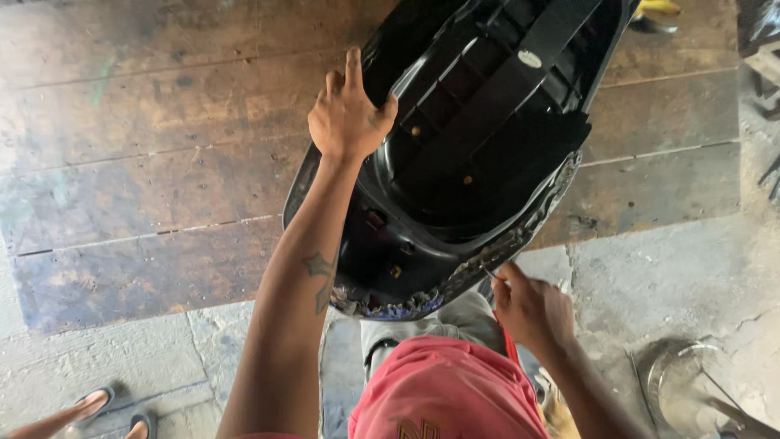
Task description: The person uses a small metal tool to scrape and remove residue from the edges of a black plastic part placed on a wooden table. The person holds the part steady with one hand while scraping with the other, working along the perimeter.
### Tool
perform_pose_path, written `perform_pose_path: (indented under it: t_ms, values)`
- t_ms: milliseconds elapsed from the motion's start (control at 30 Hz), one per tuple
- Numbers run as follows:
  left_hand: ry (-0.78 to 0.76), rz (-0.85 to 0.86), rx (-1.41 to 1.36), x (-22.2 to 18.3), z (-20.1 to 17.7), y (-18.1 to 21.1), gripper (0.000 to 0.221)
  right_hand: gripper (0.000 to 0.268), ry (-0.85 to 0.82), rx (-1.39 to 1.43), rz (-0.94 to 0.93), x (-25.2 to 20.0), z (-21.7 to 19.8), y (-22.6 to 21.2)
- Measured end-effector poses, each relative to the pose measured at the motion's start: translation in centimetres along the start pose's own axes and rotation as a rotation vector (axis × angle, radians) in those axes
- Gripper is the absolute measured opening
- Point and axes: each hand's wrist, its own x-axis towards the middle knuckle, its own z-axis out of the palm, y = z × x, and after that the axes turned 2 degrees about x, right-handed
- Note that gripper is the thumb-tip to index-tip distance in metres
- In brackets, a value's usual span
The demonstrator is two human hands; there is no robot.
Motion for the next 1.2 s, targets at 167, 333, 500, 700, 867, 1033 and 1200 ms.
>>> perform_pose_path:
  t_ms: [167,333,500,700,867,1033,1200]
  values:
    - [-0.021,0.005,0.013,-0.1,0.9,-0.4,0.084,0.016,0.165,0.039,0.021,-0.4,3.8,-1.4]
    - [0.044,0.041,0.053,1.3,1.1,-1.1,0.085,0.016,0.426,0.309,-0.061,-1.0,5.5,-1.7]
    - [0.065,0.038,0.024,0.9,1.3,-0.5,0.084,0.016,-0.027,0.099,0.070,-0.9,-0.4,-0.6]
    - [0.069,0.003,-0.014,0.1,0.6,0.0,0.085,0.011,-0.117,-0.085,0.026,1.5,-3.3,-3.2]
    - [0.087,0.014,-0.005,0.0,0.7,-0.2,0.083,0.012,-0.293,-0.137,0.100,3.0,-2.2,-2.6]
    - [0.066,0.002,-0.014,-0.7,0.1,0.2,0.081,0.014,-0.210,-0.041,0.134,1.1,0.0,-2.6]
    - [0.086,0.016,0.018,0.4,-0.4,0.3,0.080,0.012,0.326,0.197,-0.066,-0.6,2.0,-3.2]
